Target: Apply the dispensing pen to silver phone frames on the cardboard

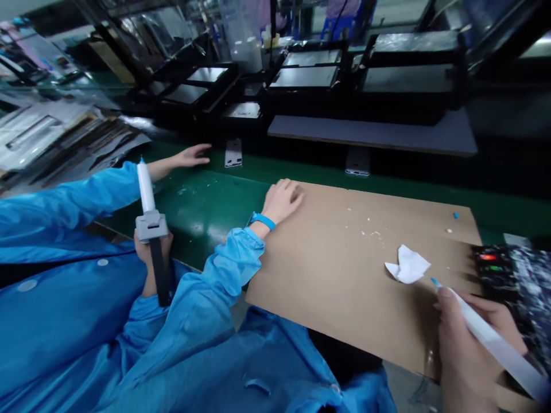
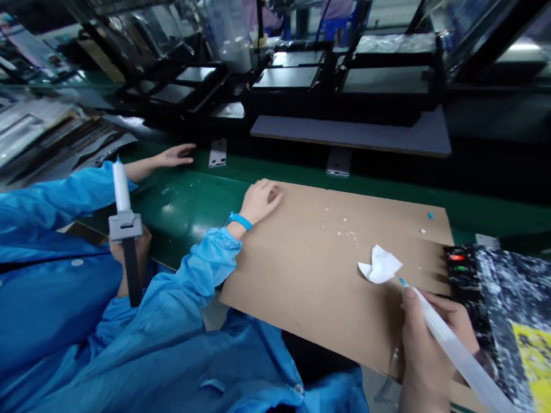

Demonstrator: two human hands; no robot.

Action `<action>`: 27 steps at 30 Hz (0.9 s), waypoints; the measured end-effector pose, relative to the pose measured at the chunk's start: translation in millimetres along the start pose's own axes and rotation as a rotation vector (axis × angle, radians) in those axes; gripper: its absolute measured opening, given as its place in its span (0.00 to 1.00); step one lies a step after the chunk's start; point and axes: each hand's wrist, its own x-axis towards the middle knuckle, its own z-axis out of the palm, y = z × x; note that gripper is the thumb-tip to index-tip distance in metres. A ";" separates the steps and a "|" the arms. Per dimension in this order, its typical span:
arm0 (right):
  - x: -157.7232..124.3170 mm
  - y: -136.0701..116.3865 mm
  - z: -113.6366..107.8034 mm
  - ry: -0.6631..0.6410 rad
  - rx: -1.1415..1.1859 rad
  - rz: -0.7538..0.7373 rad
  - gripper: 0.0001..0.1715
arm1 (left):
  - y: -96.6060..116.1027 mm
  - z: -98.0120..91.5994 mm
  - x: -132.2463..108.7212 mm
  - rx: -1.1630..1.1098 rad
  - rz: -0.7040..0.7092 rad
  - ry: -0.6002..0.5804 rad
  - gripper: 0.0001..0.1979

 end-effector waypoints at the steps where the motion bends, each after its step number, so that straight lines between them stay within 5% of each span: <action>1: -0.4 -0.3 0.7 0.006 -0.019 -0.023 0.26 | -11.2 -4.5 4.1 0.042 -0.064 0.056 0.18; 5: -0.6 1.4 3.7 -0.018 0.002 -0.046 0.30 | -70.2 -23.0 28.8 0.204 -0.436 0.234 0.34; 8: -0.3 -0.5 5.6 -0.009 0.062 0.009 0.31 | -104.4 -31.9 51.9 0.268 -0.739 0.231 0.49; 13: -1.5 -0.7 4.3 -0.027 0.108 0.044 0.29 | -111.9 -42.6 70.8 0.259 -0.895 0.219 0.44; 20: -7.1 3.0 1.7 -0.113 0.164 -0.022 0.25 | -86.0 -53.5 48.2 0.145 -0.708 0.243 0.35; 23: -7.2 -0.1 1.9 -0.111 0.210 -0.038 0.23 | -67.7 -54.9 23.5 -0.124 -0.419 0.143 0.36; 27: -7.1 2.3 2.9 -0.104 0.230 -0.081 0.22 | -16.5 -55.7 -17.9 -0.323 0.005 -0.097 0.36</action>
